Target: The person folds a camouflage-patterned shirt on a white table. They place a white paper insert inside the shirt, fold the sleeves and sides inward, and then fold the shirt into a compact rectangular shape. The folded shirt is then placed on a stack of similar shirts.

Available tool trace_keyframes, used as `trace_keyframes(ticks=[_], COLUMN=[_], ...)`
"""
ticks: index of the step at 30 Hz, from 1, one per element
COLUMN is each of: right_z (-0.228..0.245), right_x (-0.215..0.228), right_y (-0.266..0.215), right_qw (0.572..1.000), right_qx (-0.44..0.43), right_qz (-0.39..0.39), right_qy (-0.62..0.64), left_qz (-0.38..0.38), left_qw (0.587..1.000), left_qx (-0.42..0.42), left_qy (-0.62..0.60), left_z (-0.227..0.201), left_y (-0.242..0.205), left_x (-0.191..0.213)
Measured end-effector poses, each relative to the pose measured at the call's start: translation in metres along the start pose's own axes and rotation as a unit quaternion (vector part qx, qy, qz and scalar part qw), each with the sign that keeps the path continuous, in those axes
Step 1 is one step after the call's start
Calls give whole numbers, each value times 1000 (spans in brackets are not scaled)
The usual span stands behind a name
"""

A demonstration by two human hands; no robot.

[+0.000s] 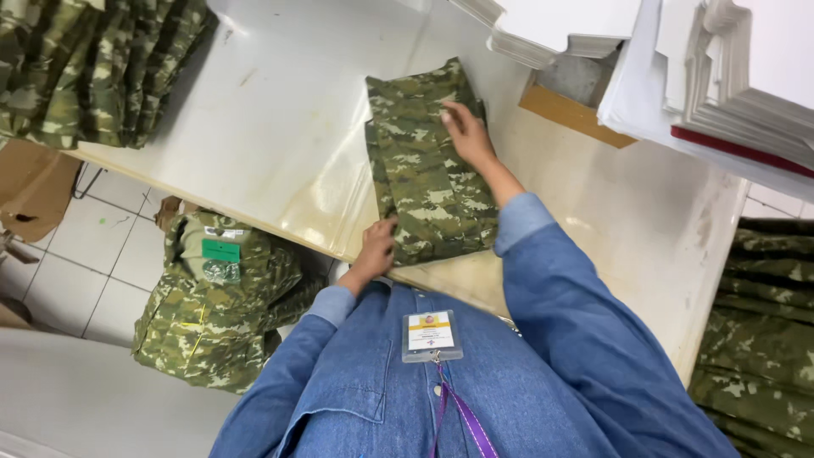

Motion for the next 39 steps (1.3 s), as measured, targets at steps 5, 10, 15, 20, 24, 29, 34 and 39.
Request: trace_keyframes(ticks=[5, 10, 15, 20, 24, 29, 34, 39], right_z=[-49, -84, -104, -61, -62, -88, -50, -67], right_x=[34, 2, -19, 39, 54, 29, 29, 15], right_y=[-90, -160, -141, -121, -66, -20, -23, -15], right_qw=[978, 975, 938, 907, 961, 956, 973, 994], right_qx=[-70, -131, -213, -353, -274, -281, -204, -112], right_qz=[-94, 19, -79, 220, 41, -1, 100, -7], right_qy=[-171, -180, -262, -66, -27, 88, -38, 9], left_qz=[-122, -186, -169, 113, 164, -127, -205, -215], left_qw=[813, 938, 950, 899, 895, 862, 850, 853], left_qx=[137, 146, 190, 302, 294, 303, 311, 258], left_qy=[-553, -255, -183, -298, -291, -386, -374, -400], left_z=[13, -4, 21, 32, 14, 29, 53, -1], left_y=[-12, 4, 29, 43, 79, 152, 160, 129], left_x=[42, 21, 13, 54, 118, 110, 70, 121])
Point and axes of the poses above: each hand's wrist, its own y-axis towards the middle knuckle, its own x-axis out of the back of the hand, z = x × y, the point moved 1 cm from there along y, towards the middle knuckle, and after that the axes turned 12 degrees about -y, right-handed, at the moved point
